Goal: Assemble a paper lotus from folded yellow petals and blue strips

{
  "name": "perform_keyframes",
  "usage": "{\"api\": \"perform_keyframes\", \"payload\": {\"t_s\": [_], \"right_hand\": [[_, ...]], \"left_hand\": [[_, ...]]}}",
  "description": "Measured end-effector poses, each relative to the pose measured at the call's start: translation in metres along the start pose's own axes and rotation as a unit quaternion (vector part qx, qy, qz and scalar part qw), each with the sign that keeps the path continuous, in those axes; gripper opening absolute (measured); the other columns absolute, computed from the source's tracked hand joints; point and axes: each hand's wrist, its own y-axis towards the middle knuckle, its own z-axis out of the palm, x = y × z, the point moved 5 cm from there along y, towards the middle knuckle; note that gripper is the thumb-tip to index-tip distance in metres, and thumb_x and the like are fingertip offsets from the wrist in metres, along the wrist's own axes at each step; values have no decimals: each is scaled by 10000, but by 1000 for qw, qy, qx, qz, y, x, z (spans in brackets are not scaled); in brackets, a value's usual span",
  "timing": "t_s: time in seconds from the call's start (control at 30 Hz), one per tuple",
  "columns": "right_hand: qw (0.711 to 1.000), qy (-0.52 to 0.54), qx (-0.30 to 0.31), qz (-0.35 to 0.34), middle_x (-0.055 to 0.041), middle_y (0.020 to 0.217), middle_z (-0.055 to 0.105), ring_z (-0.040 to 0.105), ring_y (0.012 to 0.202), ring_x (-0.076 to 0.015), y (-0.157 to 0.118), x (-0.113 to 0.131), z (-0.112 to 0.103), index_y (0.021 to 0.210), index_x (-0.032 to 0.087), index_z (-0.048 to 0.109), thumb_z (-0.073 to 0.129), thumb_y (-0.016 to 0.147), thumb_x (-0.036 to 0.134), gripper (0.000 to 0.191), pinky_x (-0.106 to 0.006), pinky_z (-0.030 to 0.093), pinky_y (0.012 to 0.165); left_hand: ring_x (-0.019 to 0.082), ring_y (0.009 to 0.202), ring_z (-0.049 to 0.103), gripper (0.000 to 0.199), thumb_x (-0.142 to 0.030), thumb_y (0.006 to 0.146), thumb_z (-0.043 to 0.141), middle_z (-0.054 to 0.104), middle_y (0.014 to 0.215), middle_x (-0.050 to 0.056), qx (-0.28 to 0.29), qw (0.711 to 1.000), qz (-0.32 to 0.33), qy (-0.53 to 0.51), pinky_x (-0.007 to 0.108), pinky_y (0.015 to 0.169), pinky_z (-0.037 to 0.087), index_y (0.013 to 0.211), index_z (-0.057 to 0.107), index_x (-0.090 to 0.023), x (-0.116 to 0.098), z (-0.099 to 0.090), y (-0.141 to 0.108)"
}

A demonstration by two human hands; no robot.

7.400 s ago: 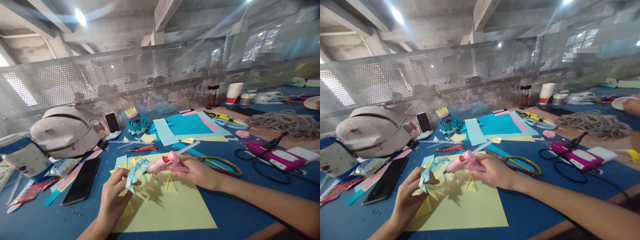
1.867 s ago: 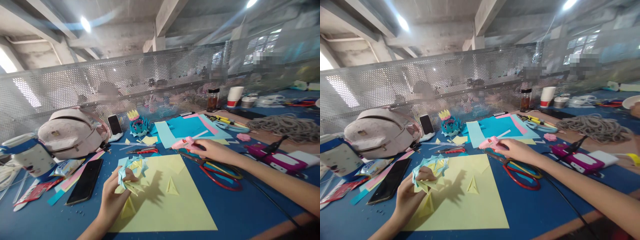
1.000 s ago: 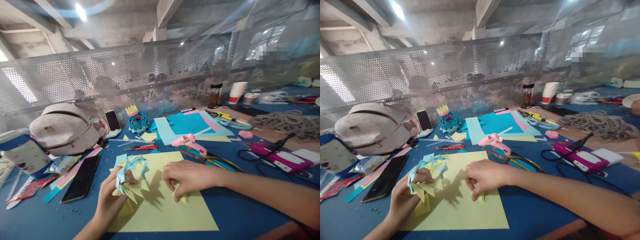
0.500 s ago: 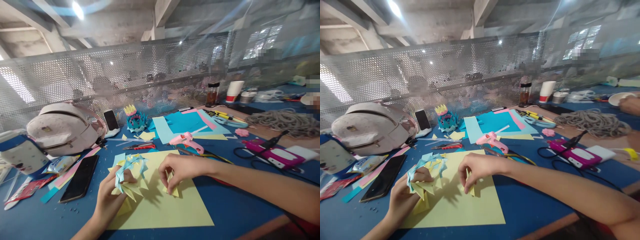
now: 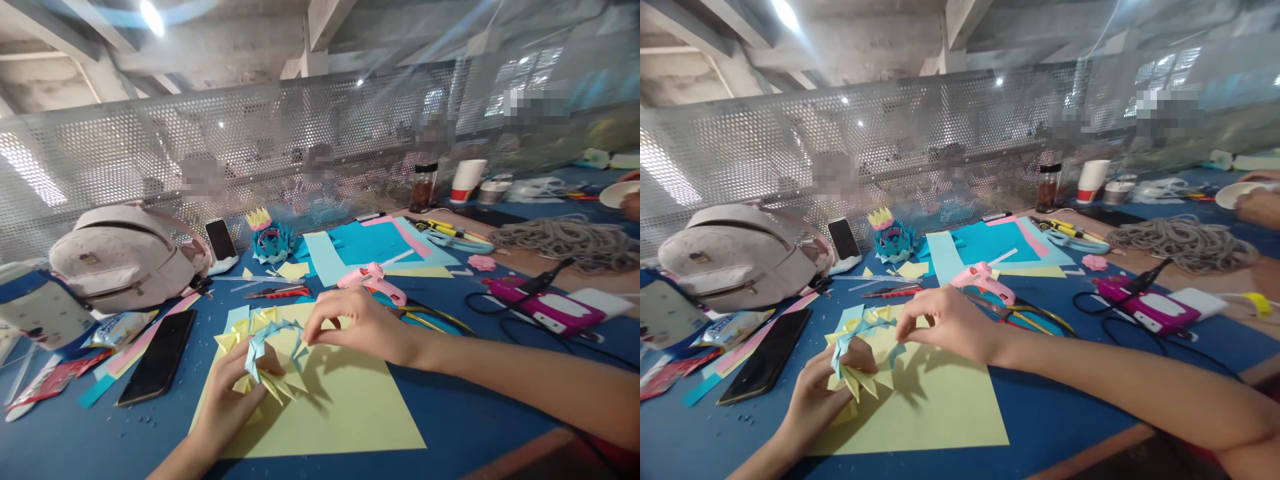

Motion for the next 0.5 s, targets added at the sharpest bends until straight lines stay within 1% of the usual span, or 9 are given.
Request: {"api": "perform_keyframes", "payload": {"t_s": [0.07, 0.1, 0.13, 0.2, 0.27, 0.33, 0.43, 0.5], "right_hand": [[993, -76, -11, -87, -12, 817, 741, 614, 780, -143, -4, 9, 6, 833, 192, 720, 628, 909, 211, 121, -258, 450, 688], [986, -116, -13, -120, -9, 817, 740, 604, 780, -145, -6, 12, 9, 843, 195, 716, 606, 925, 211, 138, -260, 436, 679], [978, -153, -12, -142, -6, 818, 739, 595, 775, -145, -7, 14, 12, 855, 199, 711, 583, 941, 211, 154, -262, 418, 662], [964, -206, -2, -167, 4, 801, 733, 577, 747, -143, -9, 14, 18, 867, 202, 697, 555, 960, 220, 172, -268, 387, 643], [956, -234, 17, -177, 13, 770, 721, 551, 721, -142, -10, 12, 22, 868, 206, 688, 543, 970, 237, 180, -275, 368, 643], [952, -248, 39, -176, 17, 746, 707, 529, 714, -144, -10, 10, 24, 876, 207, 688, 549, 969, 249, 173, -278, 354, 643], [951, -262, 60, -156, 3, 731, 670, 519, 729, -149, -8, 7, 25, 890, 210, 698, 561, 964, 268, 167, -277, 329, 629], [953, -263, 59, -138, -7, 715, 625, 517, 721, -146, -7, 5, 24, 887, 209, 709, 558, 966, 288, 188, -269, 308, 605]], "left_hand": [[156, 793, 640, 281, 4, 779, 612, 689, 864, 10, 13, 1000, -8, -14, 243, 730, 482, 878, 704, -242, -1, 3, 0], [150, 778, 639, 260, -10, 787, 627, 685, 843, 4, 17, 1000, -11, -24, 236, 722, 478, 868, 707, -244, -2, 4, 0], [144, 766, 637, 243, -22, 794, 636, 682, 825, -2, 21, 999, -15, -35, 231, 717, 475, 857, 709, -245, -3, 5, 0], [141, 757, 638, 214, -39, 804, 643, 679, 804, -7, 26, 998, -28, -59, 227, 719, 470, 825, 712, -240, -3, 7, 1], [147, 760, 637, 180, -61, 808, 647, 679, 794, -3, 28, 995, -54, -82, 229, 721, 466, 784, 708, -228, 0, 8, 1], [154, 759, 627, 147, -85, 808, 653, 674, 785, 3, 26, 989, -96, -105, 235, 725, 461, 751, 697, -213, 5, 9, 0], [159, 755, 604, 118, -108, 791, 670, 654, 756, 8, 26, 976, -161, -143, 237, 725, 454, 710, 681, -194, 16, 10, -1], [166, 766, 598, 101, -126, 775, 689, 655, 752, 15, 26, 967, -184, -176, 236, 725, 456, 696, 682, -188, 19, 11, -1]]}}
